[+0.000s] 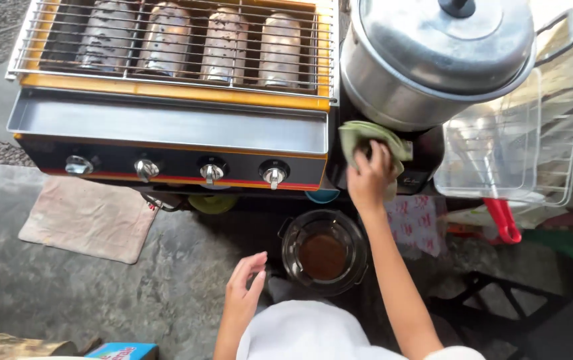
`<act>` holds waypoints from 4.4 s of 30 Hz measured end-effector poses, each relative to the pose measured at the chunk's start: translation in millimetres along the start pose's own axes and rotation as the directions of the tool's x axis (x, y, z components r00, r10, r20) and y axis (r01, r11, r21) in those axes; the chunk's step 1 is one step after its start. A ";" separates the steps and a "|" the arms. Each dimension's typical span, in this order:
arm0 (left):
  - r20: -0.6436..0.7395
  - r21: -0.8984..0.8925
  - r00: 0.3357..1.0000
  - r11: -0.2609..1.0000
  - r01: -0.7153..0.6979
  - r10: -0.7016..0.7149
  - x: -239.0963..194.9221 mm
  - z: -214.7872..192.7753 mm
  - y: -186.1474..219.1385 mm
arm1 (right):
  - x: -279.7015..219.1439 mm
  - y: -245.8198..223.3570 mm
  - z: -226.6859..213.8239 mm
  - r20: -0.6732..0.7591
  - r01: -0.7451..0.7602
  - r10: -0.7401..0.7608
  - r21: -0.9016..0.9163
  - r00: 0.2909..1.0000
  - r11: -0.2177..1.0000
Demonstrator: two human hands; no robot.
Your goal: Cleaning the surfaces of a multi-burner gas grill with a cloth.
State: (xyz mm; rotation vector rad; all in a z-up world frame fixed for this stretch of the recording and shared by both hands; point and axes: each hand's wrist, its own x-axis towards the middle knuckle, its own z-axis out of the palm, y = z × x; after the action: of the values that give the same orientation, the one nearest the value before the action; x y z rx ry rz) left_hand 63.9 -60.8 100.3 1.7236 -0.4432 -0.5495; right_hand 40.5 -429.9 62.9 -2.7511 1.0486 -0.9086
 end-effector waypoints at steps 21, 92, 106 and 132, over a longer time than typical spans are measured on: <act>0.762 -0.078 0.627 0.984 -0.161 0.163 193.9 43.2 111.4 | 23.3 -46.0 -6.7 0.078 -0.174 0.191 -0.184 0.979 0.967; 0.791 0.536 0.511 0.020 -0.844 0.338 211.9 176.6 82.8 | 3.0 107.3 -30.7 -0.057 -0.502 0.502 -0.204 0.863 0.840; 0.799 0.536 0.506 -0.003 -0.844 0.325 209.8 176.1 85.7 | 30.0 118.9 -30.5 0.065 -0.566 0.595 -0.238 0.801 0.789; 0.803 0.533 0.488 -0.044 -0.845 0.342 211.0 175.9 81.4 | 56.3 142.1 -77.9 0.008 -0.595 0.597 0.100 0.802 0.798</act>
State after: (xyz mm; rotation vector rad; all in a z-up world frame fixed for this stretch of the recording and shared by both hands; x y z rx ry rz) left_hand 133.8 -337.8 122.8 2.0919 -2.2350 0.1760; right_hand -52.3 -562.7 119.4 -2.0970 1.6816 -0.8482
